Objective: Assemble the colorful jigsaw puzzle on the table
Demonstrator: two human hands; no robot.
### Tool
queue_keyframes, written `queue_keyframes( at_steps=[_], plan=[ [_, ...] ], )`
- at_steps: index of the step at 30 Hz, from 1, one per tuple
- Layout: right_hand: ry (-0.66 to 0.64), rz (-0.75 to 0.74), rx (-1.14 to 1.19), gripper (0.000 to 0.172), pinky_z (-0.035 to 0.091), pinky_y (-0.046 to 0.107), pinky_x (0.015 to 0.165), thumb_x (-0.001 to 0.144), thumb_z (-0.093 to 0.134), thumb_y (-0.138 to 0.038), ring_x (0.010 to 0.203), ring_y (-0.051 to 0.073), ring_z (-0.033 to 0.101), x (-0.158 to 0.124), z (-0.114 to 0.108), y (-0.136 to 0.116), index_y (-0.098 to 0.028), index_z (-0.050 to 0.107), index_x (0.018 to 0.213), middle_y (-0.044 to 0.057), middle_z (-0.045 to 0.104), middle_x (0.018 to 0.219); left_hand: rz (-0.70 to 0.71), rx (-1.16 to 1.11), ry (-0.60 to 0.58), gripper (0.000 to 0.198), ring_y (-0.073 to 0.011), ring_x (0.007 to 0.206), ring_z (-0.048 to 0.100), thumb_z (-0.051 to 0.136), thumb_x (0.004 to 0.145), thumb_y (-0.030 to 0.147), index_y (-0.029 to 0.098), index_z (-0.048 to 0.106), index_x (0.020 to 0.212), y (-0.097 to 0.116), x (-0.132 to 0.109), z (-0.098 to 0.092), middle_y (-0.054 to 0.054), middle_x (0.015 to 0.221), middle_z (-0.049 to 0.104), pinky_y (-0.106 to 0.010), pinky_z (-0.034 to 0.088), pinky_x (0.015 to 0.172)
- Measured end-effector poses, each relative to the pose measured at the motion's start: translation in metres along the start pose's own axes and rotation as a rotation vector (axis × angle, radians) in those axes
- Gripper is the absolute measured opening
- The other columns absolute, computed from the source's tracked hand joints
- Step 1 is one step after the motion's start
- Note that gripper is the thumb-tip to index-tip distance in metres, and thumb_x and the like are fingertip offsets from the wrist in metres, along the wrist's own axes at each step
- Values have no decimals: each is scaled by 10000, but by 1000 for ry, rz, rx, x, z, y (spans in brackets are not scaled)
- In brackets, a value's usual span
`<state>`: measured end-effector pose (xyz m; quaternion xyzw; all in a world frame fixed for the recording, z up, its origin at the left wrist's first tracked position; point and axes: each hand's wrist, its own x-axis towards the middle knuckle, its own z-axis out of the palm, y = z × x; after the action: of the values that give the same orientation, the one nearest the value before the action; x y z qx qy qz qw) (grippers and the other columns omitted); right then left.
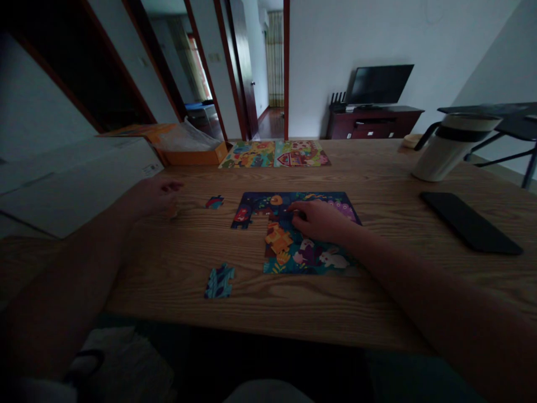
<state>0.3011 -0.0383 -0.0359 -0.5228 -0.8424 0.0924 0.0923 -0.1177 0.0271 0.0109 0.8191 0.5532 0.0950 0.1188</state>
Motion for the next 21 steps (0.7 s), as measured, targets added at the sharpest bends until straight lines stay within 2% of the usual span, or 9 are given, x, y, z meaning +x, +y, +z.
queue_keyframes(
  at_steps=[3, 5, 7, 9, 12, 14, 16, 19, 21],
  plan=[
    [-13, -2, -1, 431, 449, 294, 671, 963, 466, -299, 761, 213, 682, 0, 1, -2, -184, 718, 1293, 102, 775, 964, -48, 44, 60, 734, -366, 1423, 459, 602, 890, 602, 216, 498, 1507, 2, 7, 23, -160, 1549, 501, -505, 349, 1158],
    [-17, 4, 3, 434, 448, 289, 669, 960, 463, -295, 750, 204, 675, 0, 1, -4, -182, 718, 1292, 100, 773, 971, -5, 34, -22, 754, -357, 1443, 435, 572, 916, 592, 219, 432, 1556, 8, 10, 39, -163, 1597, 439, -507, 327, 1174],
    [-18, 10, 8, 433, 446, 285, 655, 955, 466, -299, 724, 195, 665, 1, 2, -4, -183, 723, 1283, 93, 769, 957, 35, 14, -101, 727, -332, 1419, 466, 555, 929, 567, 225, 423, 1557, 13, 13, 48, -152, 1583, 459, -491, 344, 1166],
    [-15, 6, 10, 429, 443, 285, 646, 951, 471, -304, 708, 192, 659, 1, 3, -3, -187, 726, 1275, 86, 765, 940, 28, 8, -91, 694, -309, 1356, 527, 572, 917, 543, 228, 457, 1525, 17, 14, 51, -142, 1520, 527, -469, 383, 1137],
    [-8, 7, 7, 427, 437, 288, 642, 950, 472, -302, 696, 193, 652, 2, 4, -2, -191, 726, 1273, 77, 759, 897, -21, -40, -65, 739, -281, 1175, 639, 645, 859, 514, 218, 458, 1510, 20, 13, 49, -135, 1318, 649, -431, 479, 1025],
    [-4, 12, 3, 427, 434, 288, 637, 948, 476, -300, 690, 193, 647, 2, 4, -2, -188, 725, 1276, 77, 757, 877, -47, -106, -80, 800, -263, 1070, 673, 702, 805, 498, 218, 442, 1508, 22, 11, 48, -111, 1205, 676, -408, 520, 952],
    [7, 13, -5, 432, 429, 284, 627, 945, 485, -305, 690, 191, 644, 1, 4, -2, -185, 723, 1285, 83, 760, 890, -44, -153, -70, 821, -255, 1040, 676, 749, 756, 477, 235, 457, 1484, 27, 8, 49, -92, 1180, 668, -397, 534, 923],
    [13, 14, -14, 450, 424, 278, 612, 949, 481, -313, 675, 183, 636, 1, 5, -2, -182, 714, 1311, 87, 765, 910, 42, -170, -18, 708, -251, 1044, 663, 747, 760, 436, 244, 528, 1405, 38, 3, 54, -89, 1212, 649, -405, 539, 917],
    [12, 15, -10, 460, 426, 280, 610, 951, 474, -318, 664, 183, 634, 1, 5, -2, -184, 709, 1324, 87, 768, 918, 85, -220, -21, 581, -244, 997, 672, 708, 802, 426, 240, 570, 1335, 48, -1, 58, -79, 1158, 671, -409, 549, 885]
  ],
)
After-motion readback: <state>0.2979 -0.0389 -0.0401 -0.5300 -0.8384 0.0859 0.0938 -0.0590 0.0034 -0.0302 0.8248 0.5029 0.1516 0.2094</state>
